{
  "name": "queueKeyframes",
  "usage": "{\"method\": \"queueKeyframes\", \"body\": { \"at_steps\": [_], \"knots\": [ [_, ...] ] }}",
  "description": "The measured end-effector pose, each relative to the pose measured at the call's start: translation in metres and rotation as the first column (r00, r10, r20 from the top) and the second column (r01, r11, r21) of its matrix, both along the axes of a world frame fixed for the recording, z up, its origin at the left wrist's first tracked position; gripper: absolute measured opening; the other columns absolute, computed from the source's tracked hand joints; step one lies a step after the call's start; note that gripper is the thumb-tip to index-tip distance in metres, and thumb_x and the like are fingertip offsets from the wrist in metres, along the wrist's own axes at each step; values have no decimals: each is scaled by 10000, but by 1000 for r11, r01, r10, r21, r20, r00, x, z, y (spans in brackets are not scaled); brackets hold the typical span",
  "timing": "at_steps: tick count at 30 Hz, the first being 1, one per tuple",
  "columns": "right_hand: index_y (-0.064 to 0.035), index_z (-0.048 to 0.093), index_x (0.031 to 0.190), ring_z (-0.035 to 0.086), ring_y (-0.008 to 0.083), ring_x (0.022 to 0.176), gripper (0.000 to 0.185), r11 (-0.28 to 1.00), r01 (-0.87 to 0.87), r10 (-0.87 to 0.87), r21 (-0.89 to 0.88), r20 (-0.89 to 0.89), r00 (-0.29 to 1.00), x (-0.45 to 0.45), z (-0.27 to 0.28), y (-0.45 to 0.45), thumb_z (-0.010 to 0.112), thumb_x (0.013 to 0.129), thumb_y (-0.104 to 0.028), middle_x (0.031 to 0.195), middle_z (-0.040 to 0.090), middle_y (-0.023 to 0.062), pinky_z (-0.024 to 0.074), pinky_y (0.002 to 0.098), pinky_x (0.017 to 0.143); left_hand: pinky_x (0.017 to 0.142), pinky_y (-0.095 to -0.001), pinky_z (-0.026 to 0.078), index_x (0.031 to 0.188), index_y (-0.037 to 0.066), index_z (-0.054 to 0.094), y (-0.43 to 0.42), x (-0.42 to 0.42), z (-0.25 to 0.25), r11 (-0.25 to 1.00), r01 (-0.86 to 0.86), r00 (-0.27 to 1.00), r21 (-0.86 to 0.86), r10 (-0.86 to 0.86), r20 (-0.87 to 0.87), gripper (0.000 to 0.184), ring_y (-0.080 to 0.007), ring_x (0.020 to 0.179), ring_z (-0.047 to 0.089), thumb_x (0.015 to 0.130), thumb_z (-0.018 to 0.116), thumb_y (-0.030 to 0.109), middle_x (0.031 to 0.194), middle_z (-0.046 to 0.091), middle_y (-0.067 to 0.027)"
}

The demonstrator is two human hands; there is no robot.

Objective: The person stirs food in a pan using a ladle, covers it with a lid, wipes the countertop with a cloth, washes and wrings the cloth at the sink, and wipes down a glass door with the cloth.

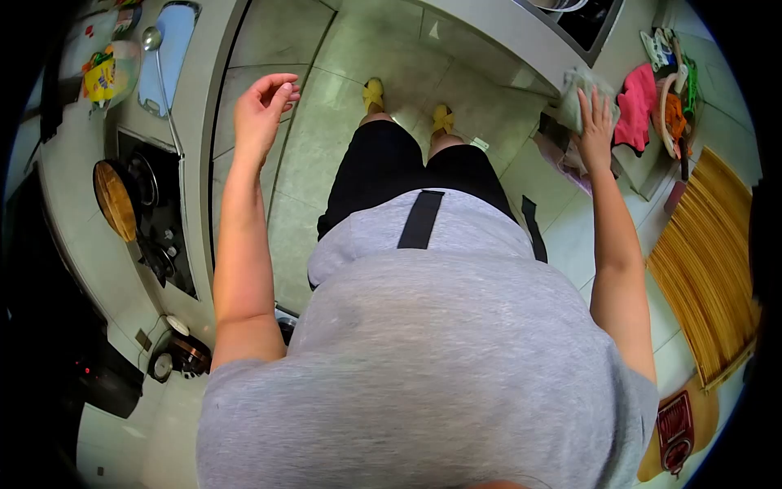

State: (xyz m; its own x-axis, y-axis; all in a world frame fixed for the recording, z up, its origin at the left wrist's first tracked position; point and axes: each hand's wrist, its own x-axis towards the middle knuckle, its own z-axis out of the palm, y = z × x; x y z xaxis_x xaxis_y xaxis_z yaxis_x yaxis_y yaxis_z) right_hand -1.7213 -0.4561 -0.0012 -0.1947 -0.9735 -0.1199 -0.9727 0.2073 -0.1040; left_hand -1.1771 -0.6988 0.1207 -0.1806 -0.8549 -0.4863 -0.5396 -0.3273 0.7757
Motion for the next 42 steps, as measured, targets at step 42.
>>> {"method": "queueKeyframes", "body": {
  "at_steps": [42],
  "knots": [
    [-368, 425, 1522, 195, 276, 1547, 743, 933, -186, 262, -307, 228, 938, 262, -33, -373, 718, 842, -427, 1654, 290, -23, 175, 537, 1247, 814, -295, 546, 1094, 27, 706, -103, 37, -41, 938, 267, 958, -222, -233, 167, 162, -164, 886, 680, 959, 637, 83, 1011, 696, -84]
  ]
}}
